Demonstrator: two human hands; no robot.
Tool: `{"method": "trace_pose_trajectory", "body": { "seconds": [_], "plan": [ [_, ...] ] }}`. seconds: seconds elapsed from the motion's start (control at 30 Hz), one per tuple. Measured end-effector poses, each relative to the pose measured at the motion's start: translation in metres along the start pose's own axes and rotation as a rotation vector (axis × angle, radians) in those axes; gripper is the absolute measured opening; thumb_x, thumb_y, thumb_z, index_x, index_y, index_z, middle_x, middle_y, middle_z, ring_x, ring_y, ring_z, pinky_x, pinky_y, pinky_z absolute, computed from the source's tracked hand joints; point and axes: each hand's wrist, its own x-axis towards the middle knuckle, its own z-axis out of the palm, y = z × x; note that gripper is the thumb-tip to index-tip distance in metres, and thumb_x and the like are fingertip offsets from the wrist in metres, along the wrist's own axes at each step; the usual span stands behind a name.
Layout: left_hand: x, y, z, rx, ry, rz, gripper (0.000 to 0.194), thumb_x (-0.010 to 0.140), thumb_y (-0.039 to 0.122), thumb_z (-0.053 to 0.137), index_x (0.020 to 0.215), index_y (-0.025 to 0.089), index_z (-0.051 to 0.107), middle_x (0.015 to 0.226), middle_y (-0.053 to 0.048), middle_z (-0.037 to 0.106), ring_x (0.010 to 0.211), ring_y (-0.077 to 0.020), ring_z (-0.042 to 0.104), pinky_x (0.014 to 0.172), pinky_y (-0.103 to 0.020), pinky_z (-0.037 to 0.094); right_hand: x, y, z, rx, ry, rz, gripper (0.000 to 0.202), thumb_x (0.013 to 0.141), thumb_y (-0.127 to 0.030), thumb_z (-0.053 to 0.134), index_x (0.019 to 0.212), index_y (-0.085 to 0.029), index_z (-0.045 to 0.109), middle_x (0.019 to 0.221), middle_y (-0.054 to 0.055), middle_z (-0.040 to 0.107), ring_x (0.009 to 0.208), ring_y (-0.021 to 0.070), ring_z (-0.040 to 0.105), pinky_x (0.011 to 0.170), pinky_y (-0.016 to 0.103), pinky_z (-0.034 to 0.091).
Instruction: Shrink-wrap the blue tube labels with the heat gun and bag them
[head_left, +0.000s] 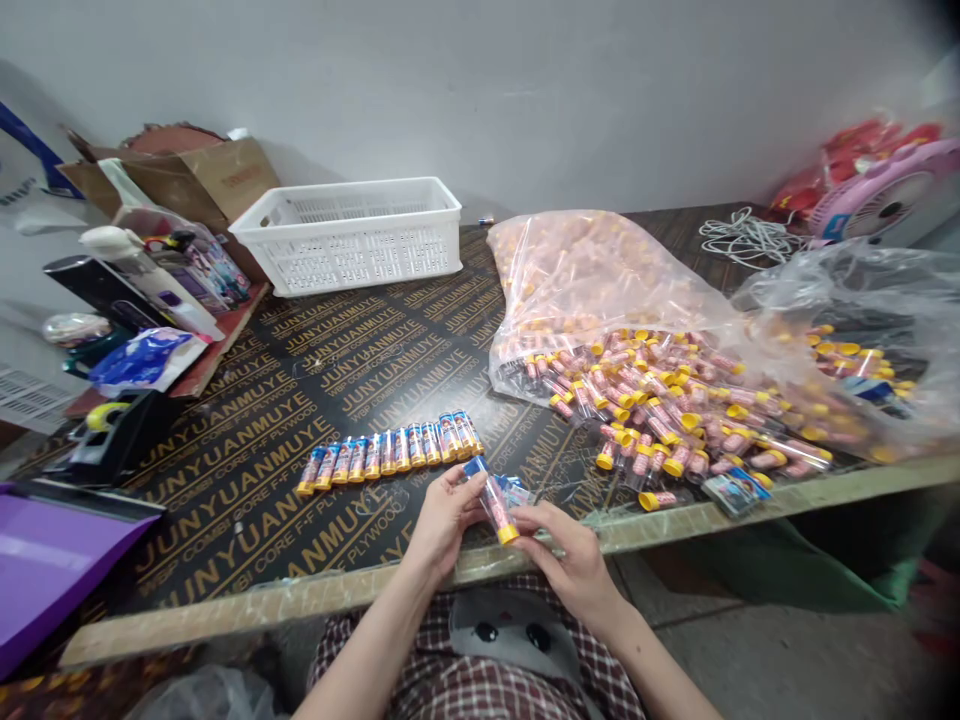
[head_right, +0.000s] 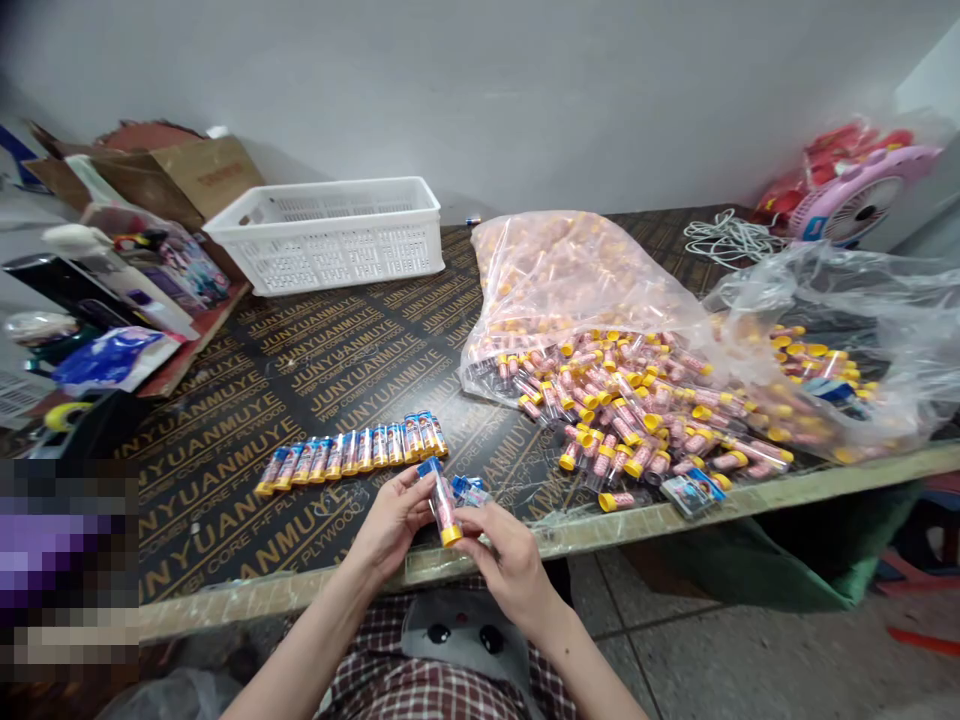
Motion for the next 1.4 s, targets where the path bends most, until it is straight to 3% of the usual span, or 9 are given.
{"method": "trace_pose_trajectory", "body": {
  "seconds": [0.07, 0.17, 0.3, 0.4, 0.5, 0.83, 1.2, 1.3, 1.4],
  "plan": [
    [-0.002, 0.001, -0.001, 0.015, -0.058, -0.028, 0.033, 0.064, 0.037, 0.074, 0.081, 0.011, 0.063, 0.071, -0.005, 0.066, 0.058, -0.0100, 0.058, 0.061, -0.023, 0.047, 0.001, 0.000, -0.001, -0.038, 0.029, -0.053, 0.034, 0.083, -0.010, 0.049, 0.113, -0.027, 0.052, 0.092, 0.004, 0.062, 0.083, 0.0169, 0.060, 0.073, 0.031, 0.051],
    [-0.007, 0.001, -0.001, 0.075, -0.150, -0.069, 0.032, 0.065, 0.035, 0.074, 0.083, 0.010, 0.067, 0.077, -0.008, 0.067, 0.064, -0.0121, 0.060, 0.063, -0.024, 0.048, 0.004, -0.001, -0.003, -0.126, 0.097, -0.051, 0.054, 0.074, -0.008, 0.052, 0.124, -0.025, 0.043, 0.116, 0.009, 0.053, 0.109, 0.0237, 0.051, 0.091, 0.042, 0.046],
    [-0.015, 0.001, 0.004, 0.129, -0.209, -0.131, 0.033, 0.063, 0.034, 0.075, 0.085, 0.010, 0.068, 0.079, -0.008, 0.067, 0.065, -0.0116, 0.059, 0.062, -0.022, 0.047, 0.009, -0.004, -0.006, -0.036, -0.023, -0.014, 0.078, 0.063, -0.006, 0.050, 0.136, -0.024, 0.028, 0.143, 0.011, 0.027, 0.130, 0.0286, 0.031, 0.099, 0.046, 0.039],
    [-0.019, 0.001, 0.007, 0.122, -0.235, -0.164, 0.032, 0.062, 0.033, 0.076, 0.083, 0.011, 0.069, 0.076, -0.006, 0.065, 0.064, -0.0108, 0.058, 0.061, -0.021, 0.046, 0.009, -0.004, -0.006, 0.058, -0.117, -0.005, 0.082, 0.060, -0.004, 0.047, 0.137, -0.024, 0.027, 0.139, 0.010, 0.036, 0.126, 0.0260, 0.039, 0.099, 0.042, 0.041],
    [-0.020, 0.000, 0.007, 0.128, -0.239, -0.171, 0.033, 0.061, 0.034, 0.077, 0.083, 0.011, 0.069, 0.075, -0.006, 0.065, 0.063, -0.0110, 0.058, 0.060, -0.021, 0.046, 0.007, -0.004, -0.005, 0.093, -0.092, -0.005, 0.081, 0.059, -0.005, 0.047, 0.136, -0.024, 0.028, 0.133, 0.009, 0.043, 0.119, 0.0245, 0.047, 0.098, 0.040, 0.043],
    [-0.022, 0.002, 0.010, 0.127, -0.236, -0.156, 0.035, 0.059, 0.034, 0.078, 0.084, 0.011, 0.068, 0.075, -0.006, 0.065, 0.061, -0.0099, 0.058, 0.057, -0.019, 0.045, 0.006, -0.003, -0.001, 0.142, -0.023, -0.032, 0.082, 0.060, -0.004, 0.048, 0.136, -0.025, 0.025, 0.134, 0.010, 0.043, 0.119, 0.0243, 0.048, 0.097, 0.040, 0.044],
    [-0.022, 0.002, 0.008, 0.145, -0.197, -0.158, 0.039, 0.057, 0.037, 0.077, 0.084, 0.011, 0.067, 0.074, -0.006, 0.066, 0.060, -0.0106, 0.058, 0.055, -0.020, 0.044, 0.008, -0.004, 0.003, 0.185, -0.043, -0.030, 0.085, 0.063, -0.005, 0.048, 0.140, -0.025, 0.017, 0.139, 0.010, 0.037, 0.121, 0.0244, 0.046, 0.098, 0.042, 0.043],
    [-0.004, 0.016, -0.006, 0.285, -0.090, -0.020, 0.038, 0.056, 0.041, 0.076, 0.074, 0.011, 0.064, 0.066, -0.005, 0.064, 0.055, -0.0111, 0.056, 0.053, -0.021, 0.043, 0.008, -0.003, 0.000, 0.167, -0.050, -0.002, 0.087, 0.068, -0.010, 0.054, 0.142, -0.027, 0.010, 0.147, 0.010, 0.021, 0.126, 0.0259, 0.039, 0.102, 0.045, 0.038],
    [0.024, 0.043, -0.030, 0.584, 0.254, 0.269, 0.040, 0.052, 0.045, 0.076, 0.070, 0.013, 0.060, 0.055, 0.000, 0.059, 0.050, -0.0107, 0.052, 0.051, -0.022, 0.040, 0.008, 0.003, -0.002, 0.135, -0.007, 0.041, 0.085, 0.072, -0.016, 0.056, 0.142, -0.029, 0.009, 0.148, 0.009, 0.017, 0.127, 0.0263, 0.037, 0.104, 0.047, 0.034]
  ]
}}
